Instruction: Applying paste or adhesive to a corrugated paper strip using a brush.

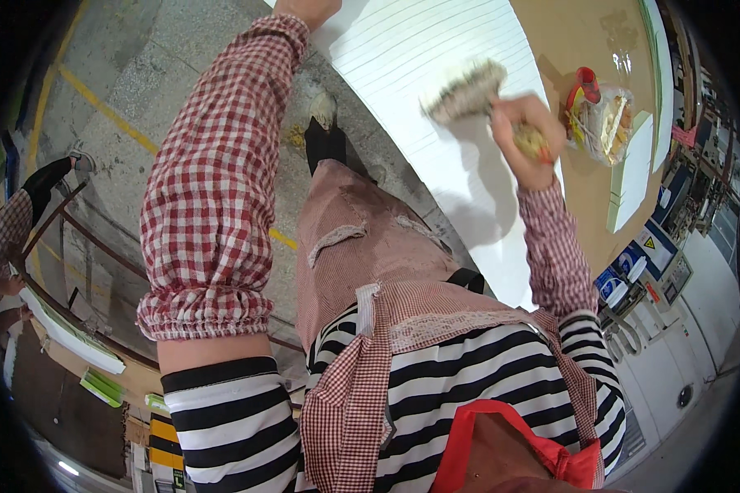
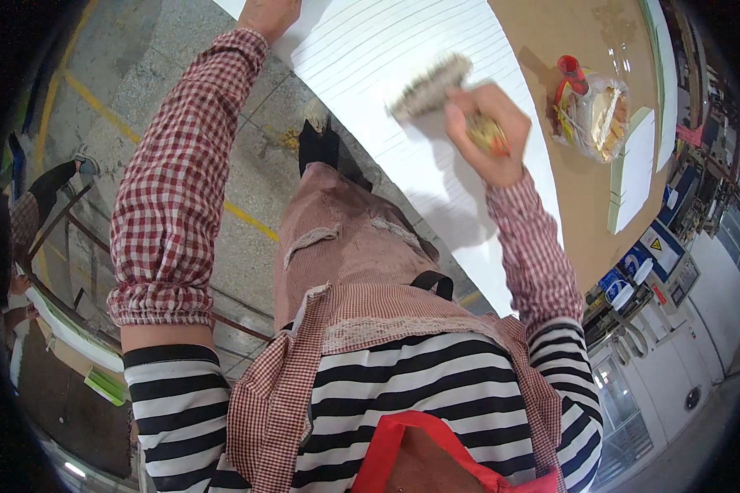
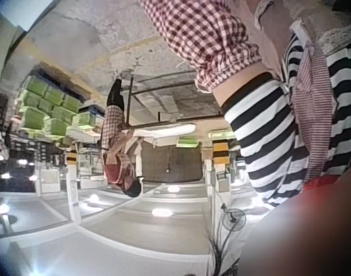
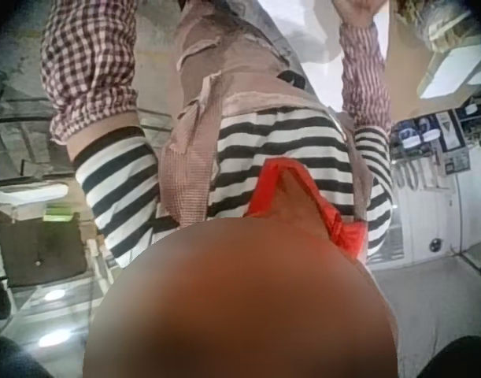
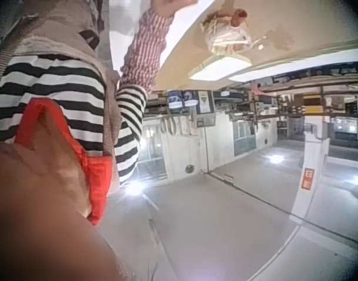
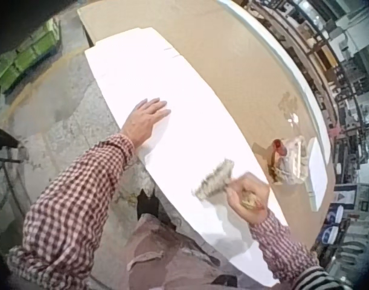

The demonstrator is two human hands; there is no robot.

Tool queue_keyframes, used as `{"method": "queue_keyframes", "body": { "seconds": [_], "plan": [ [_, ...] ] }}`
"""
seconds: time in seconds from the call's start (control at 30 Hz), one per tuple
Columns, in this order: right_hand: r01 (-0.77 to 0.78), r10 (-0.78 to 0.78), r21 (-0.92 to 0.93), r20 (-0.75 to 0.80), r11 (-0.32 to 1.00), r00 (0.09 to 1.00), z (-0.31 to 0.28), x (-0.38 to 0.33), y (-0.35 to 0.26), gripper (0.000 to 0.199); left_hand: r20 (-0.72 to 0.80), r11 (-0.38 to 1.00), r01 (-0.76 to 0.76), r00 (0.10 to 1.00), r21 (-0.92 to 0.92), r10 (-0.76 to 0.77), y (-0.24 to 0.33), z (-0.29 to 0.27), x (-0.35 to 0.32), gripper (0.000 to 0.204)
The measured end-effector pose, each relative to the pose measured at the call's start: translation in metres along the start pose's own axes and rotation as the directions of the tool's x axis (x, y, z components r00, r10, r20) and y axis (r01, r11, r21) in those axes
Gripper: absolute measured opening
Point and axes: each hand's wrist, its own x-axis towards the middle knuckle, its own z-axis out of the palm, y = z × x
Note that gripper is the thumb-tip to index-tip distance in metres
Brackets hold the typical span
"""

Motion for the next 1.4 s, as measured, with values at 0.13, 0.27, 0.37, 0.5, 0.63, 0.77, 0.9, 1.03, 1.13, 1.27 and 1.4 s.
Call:
{"method": "queue_keyframes", "body": {
  "seconds": [0.13, 0.27, 0.37, 0.5, 0.63, 0.77, 0.9, 1.03, 1.13, 1.27, 1.4],
  "plan": [
    [-0.208, 0.211, -0.042, 0.074, 0.977, 0.975, -0.027, -0.025, -0.016, 0.010, 0.032, 1.000, 0.023, 0.999, -0.018, -0.023, 0.004, 0.000, -0.006, 0.049],
    [-0.339, 0.357, 0.176, -0.076, 0.924, 0.931, -0.001, 0.026, -0.017, 0.012, -0.132, 0.958, -0.101, 0.981, 0.268, 0.140, -0.024, 0.027, -0.018, 0.052],
    [-0.346, 0.422, 0.356, -0.160, 0.868, 0.892, 0.027, 0.070, -0.004, 0.015, -0.145, 0.968, -0.106, 0.979, 0.226, 0.141, -0.018, 0.032, -0.013, 0.055],
    [-0.246, 0.293, 0.270, -0.150, 0.931, 0.944, 0.016, 0.046, 0.026, 0.015, -0.111, 0.979, -0.107, 0.986, 0.174, 0.127, -0.012, 0.026, -0.011, 0.059],
    [-0.453, 0.464, 0.249, 0.019, 0.856, 0.886, -0.020, 0.009, 0.013, 0.014, -0.120, 0.991, -0.088, 0.988, 0.098, 0.099, -0.013, 0.022, -0.019, 0.053],
    [-0.357, 0.427, 0.361, -0.136, 0.862, 0.894, -0.016, 0.051, 0.007, 0.012, -0.093, 0.991, -0.089, 0.991, 0.100, 0.098, -0.013, 0.020, -0.017, 0.053],
    [-0.291, 0.433, 0.516, -0.177, 0.805, 0.884, 0.000, 0.083, 0.037, 0.012, -0.083, 0.992, -0.086, 0.992, 0.094, 0.093, -0.009, 0.022, -0.014, 0.051],
    [-0.443, 0.515, 0.386, -0.104, 0.809, 0.851, -0.021, 0.036, 0.043, 0.012, -0.097, 0.996, -0.075, 0.992, 0.057, 0.080, -0.009, 0.021, -0.016, 0.051],
    [-0.454, 0.510, 0.337, -0.096, 0.825, 0.855, -0.034, 0.021, 0.037, 0.013, -0.092, 0.996, -0.075, 0.993, 0.055, 0.080, -0.009, 0.020, -0.018, 0.052],
    [-0.355, 0.471, 0.475, -0.150, 0.805, 0.869, -0.026, 0.049, 0.031, 0.011, -0.090, 0.994, -0.098, 0.991, 0.053, 0.103, -0.011, 0.021, -0.015, 0.051],
    [-0.395, 0.539, 0.534, -0.140, 0.748, 0.831, -0.027, 0.031, 0.053, 0.009, -0.116, 0.990, -0.130, 0.984, 0.059, 0.137, -0.008, 0.022, -0.010, 0.050]
  ]
}}
